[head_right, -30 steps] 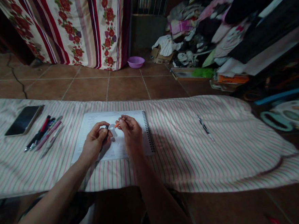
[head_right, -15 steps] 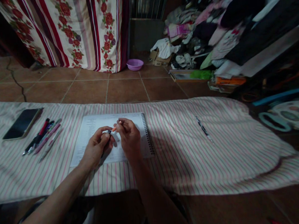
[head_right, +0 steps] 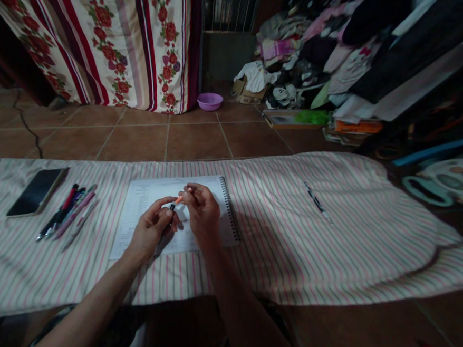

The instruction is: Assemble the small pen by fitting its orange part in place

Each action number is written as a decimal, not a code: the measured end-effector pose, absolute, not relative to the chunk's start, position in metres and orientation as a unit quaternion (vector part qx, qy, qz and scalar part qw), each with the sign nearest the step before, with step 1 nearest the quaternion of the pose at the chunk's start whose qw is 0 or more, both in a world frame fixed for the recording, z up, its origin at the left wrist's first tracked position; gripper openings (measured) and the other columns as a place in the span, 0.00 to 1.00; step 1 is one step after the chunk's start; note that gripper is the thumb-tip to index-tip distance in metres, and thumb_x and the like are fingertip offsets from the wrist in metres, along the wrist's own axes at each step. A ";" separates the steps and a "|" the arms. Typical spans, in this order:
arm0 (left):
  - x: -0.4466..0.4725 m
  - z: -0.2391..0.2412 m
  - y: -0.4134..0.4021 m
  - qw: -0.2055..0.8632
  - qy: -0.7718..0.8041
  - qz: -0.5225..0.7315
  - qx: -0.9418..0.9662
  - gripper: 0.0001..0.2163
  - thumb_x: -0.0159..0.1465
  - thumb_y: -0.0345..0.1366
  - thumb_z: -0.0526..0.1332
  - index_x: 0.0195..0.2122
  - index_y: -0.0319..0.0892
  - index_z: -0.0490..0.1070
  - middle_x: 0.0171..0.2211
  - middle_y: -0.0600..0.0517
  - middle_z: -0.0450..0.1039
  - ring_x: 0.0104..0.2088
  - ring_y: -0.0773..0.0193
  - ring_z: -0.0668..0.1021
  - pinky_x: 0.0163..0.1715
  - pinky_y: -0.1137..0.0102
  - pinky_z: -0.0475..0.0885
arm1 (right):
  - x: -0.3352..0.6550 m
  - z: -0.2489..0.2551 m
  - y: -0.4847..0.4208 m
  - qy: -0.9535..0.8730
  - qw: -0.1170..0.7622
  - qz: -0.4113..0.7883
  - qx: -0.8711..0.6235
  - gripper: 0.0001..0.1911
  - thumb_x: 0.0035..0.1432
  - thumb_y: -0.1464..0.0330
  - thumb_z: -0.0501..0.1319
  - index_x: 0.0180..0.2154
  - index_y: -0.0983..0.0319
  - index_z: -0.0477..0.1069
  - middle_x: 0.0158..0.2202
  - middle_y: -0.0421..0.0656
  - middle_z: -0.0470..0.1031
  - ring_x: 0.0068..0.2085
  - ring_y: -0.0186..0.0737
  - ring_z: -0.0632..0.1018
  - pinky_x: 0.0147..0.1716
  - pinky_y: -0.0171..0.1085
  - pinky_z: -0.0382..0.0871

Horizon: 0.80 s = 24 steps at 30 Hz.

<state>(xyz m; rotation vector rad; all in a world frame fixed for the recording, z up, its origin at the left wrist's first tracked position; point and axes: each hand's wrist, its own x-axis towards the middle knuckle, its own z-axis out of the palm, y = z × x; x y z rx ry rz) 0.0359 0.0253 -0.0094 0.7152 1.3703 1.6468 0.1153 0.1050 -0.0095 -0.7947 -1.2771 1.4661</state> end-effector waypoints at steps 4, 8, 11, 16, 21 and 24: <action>0.036 -0.009 0.025 0.426 0.549 0.659 0.289 0.17 0.56 0.40 0.61 0.45 0.39 0.68 0.20 0.55 0.69 0.20 0.70 0.69 0.20 0.75 0.58 | 0.116 -0.008 0.106 -0.522 0.503 0.605 -0.331 0.09 0.51 0.65 0.63 0.36 0.60 0.70 0.32 0.41 0.77 0.35 0.37 0.79 0.35 0.36 0.72; 0.036 -0.009 0.025 0.425 0.549 0.658 0.292 0.18 0.56 0.41 0.61 0.46 0.38 0.68 0.20 0.55 0.69 0.19 0.71 0.68 0.19 0.75 0.57 | 0.117 -0.007 0.107 -0.527 0.500 0.601 -0.334 0.09 0.51 0.65 0.62 0.36 0.60 0.69 0.31 0.40 0.78 0.34 0.36 0.79 0.35 0.36 0.72; 0.036 -0.011 0.025 0.426 0.549 0.653 0.301 0.18 0.57 0.40 0.60 0.47 0.37 0.67 0.20 0.55 0.68 0.18 0.72 0.66 0.19 0.75 0.56 | 0.117 -0.007 0.107 -0.528 0.498 0.598 -0.339 0.09 0.51 0.65 0.62 0.36 0.61 0.69 0.31 0.41 0.78 0.33 0.36 0.79 0.35 0.36 0.73; 0.036 -0.012 0.025 0.417 0.547 0.653 0.316 0.19 0.59 0.38 0.59 0.49 0.36 0.65 0.20 0.55 0.69 0.19 0.72 0.66 0.19 0.75 0.57 | 0.117 -0.009 0.108 -0.532 0.504 0.590 -0.338 0.12 0.50 0.63 0.62 0.37 0.61 0.69 0.33 0.42 0.78 0.34 0.38 0.80 0.35 0.37 0.73; 0.036 -0.012 0.025 0.417 0.549 0.657 0.306 0.19 0.58 0.39 0.60 0.49 0.37 0.66 0.21 0.55 0.70 0.19 0.72 0.68 0.20 0.75 0.58 | 0.117 -0.011 0.109 -0.537 0.502 0.590 -0.335 0.11 0.50 0.63 0.62 0.37 0.61 0.69 0.32 0.41 0.78 0.35 0.38 0.80 0.35 0.36 0.74; 0.036 -0.012 0.025 0.426 0.549 0.656 0.296 0.19 0.57 0.41 0.61 0.47 0.38 0.66 0.20 0.55 0.70 0.19 0.72 0.68 0.19 0.75 0.58 | 0.117 -0.011 0.109 -0.543 0.503 0.582 -0.338 0.11 0.51 0.63 0.62 0.37 0.61 0.69 0.33 0.42 0.78 0.35 0.38 0.80 0.35 0.36 0.74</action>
